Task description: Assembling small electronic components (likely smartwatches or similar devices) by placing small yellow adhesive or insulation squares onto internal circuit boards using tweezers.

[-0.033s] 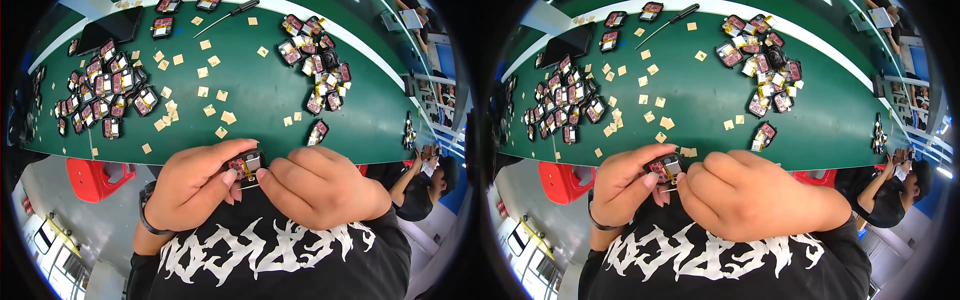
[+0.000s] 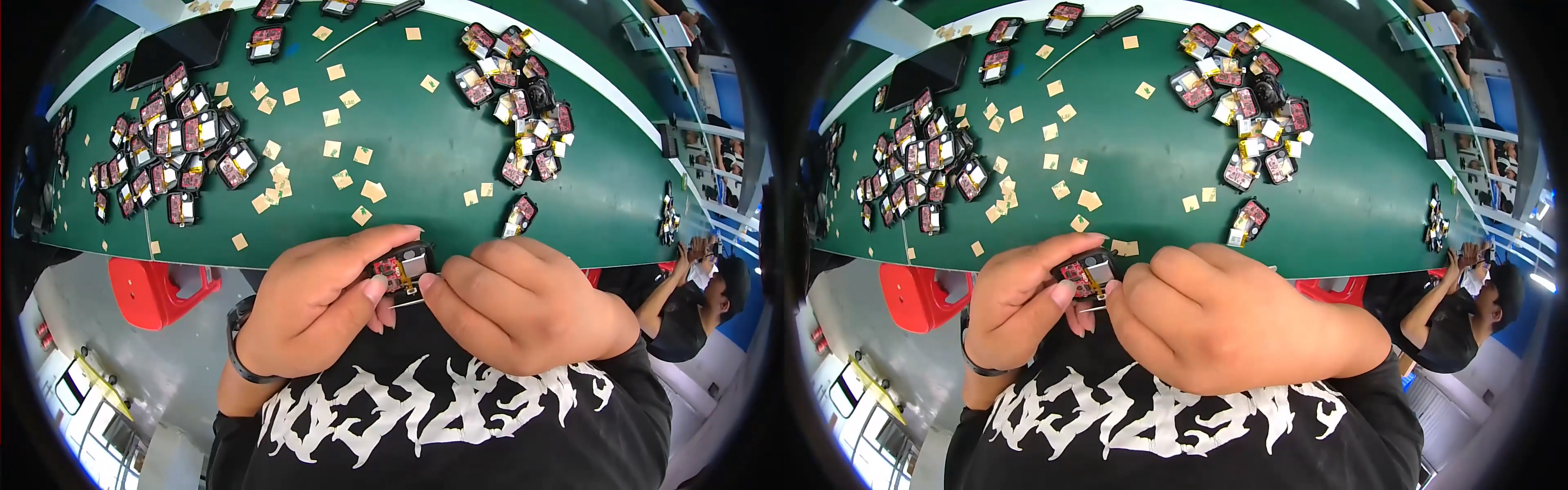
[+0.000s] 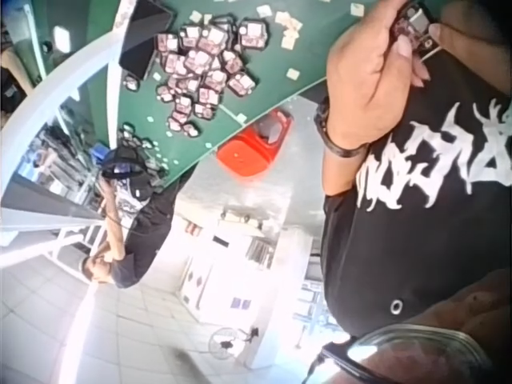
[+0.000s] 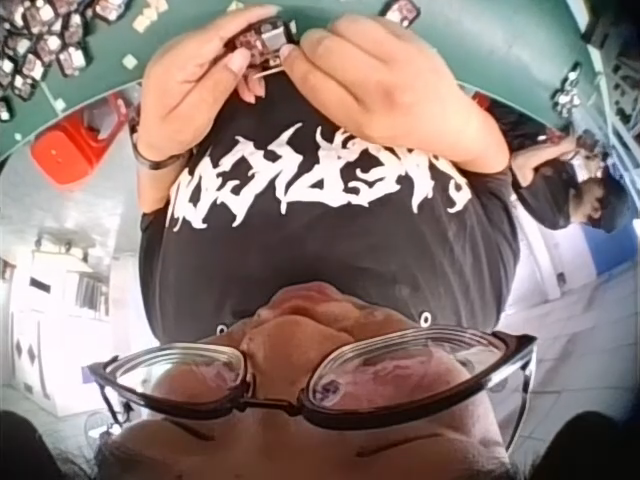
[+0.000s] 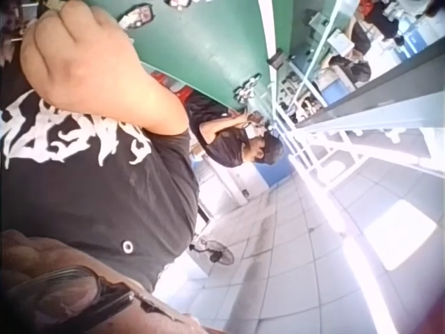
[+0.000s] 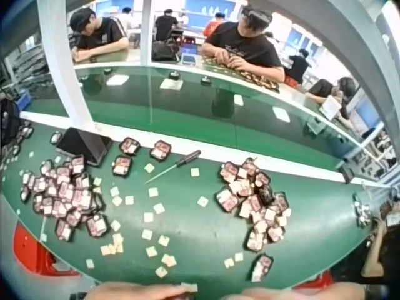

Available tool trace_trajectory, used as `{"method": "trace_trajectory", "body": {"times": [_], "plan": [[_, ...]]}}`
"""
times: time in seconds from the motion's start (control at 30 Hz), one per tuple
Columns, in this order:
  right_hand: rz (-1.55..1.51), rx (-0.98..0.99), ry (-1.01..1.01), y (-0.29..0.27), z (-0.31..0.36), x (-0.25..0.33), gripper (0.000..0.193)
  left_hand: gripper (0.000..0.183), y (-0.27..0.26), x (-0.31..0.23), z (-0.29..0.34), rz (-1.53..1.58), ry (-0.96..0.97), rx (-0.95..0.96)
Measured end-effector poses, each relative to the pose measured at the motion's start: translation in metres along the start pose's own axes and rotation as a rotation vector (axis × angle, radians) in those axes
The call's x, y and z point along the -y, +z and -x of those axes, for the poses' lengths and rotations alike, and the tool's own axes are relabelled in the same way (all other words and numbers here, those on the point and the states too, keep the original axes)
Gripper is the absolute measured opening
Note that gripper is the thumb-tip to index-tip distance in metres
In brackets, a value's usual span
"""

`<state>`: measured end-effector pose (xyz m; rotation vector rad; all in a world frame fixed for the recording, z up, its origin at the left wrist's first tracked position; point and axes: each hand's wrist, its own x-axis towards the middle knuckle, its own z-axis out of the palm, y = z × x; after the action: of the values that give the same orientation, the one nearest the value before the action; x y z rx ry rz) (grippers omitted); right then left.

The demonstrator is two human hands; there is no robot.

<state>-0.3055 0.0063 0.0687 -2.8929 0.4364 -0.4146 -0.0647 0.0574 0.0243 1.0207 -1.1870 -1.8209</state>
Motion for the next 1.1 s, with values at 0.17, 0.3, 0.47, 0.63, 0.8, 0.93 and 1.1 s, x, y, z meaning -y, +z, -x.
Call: {"method": "trace_trajectory", "body": {"times": [0.17, 0.3, 0.47, 0.63, 0.8, 0.93, 1.1], "plan": [[0.014, -0.018, 0.01, 0.002, 0.002, 0.001, 0.03, 0.042, 0.0, -0.001, 0.0, -0.073, 0.017, -0.019], [-0.024, -0.033, 0.016, 0.003, 0.004, 0.002, 0.03, 0.042, 0.0, -0.001, 0.001, -0.077, 0.023, -0.014], [-0.05, -0.052, 0.008, 0.007, 0.007, 0.003, 0.028, 0.042, -0.003, 0.0, 0.001, -0.152, 0.018, 0.031], [-0.083, -0.045, -0.011, 0.01, 0.01, 0.005, 0.027, 0.041, -0.004, 0.008, 0.002, -0.155, 0.052, 0.072], [-0.031, -0.03, 0.021, 0.008, 0.009, 0.005, 0.029, 0.042, -0.002, 0.007, 0.002, -0.118, 0.011, 0.038], [-0.056, -0.053, 0.023, 0.009, 0.011, 0.007, 0.029, 0.043, -0.001, 0.004, 0.003, -0.058, -0.022, 0.044], [-0.123, -0.077, 0.023, 0.011, 0.014, 0.007, 0.03, 0.044, -0.002, 0.005, 0.005, -0.061, 0.001, 0.066]]}}
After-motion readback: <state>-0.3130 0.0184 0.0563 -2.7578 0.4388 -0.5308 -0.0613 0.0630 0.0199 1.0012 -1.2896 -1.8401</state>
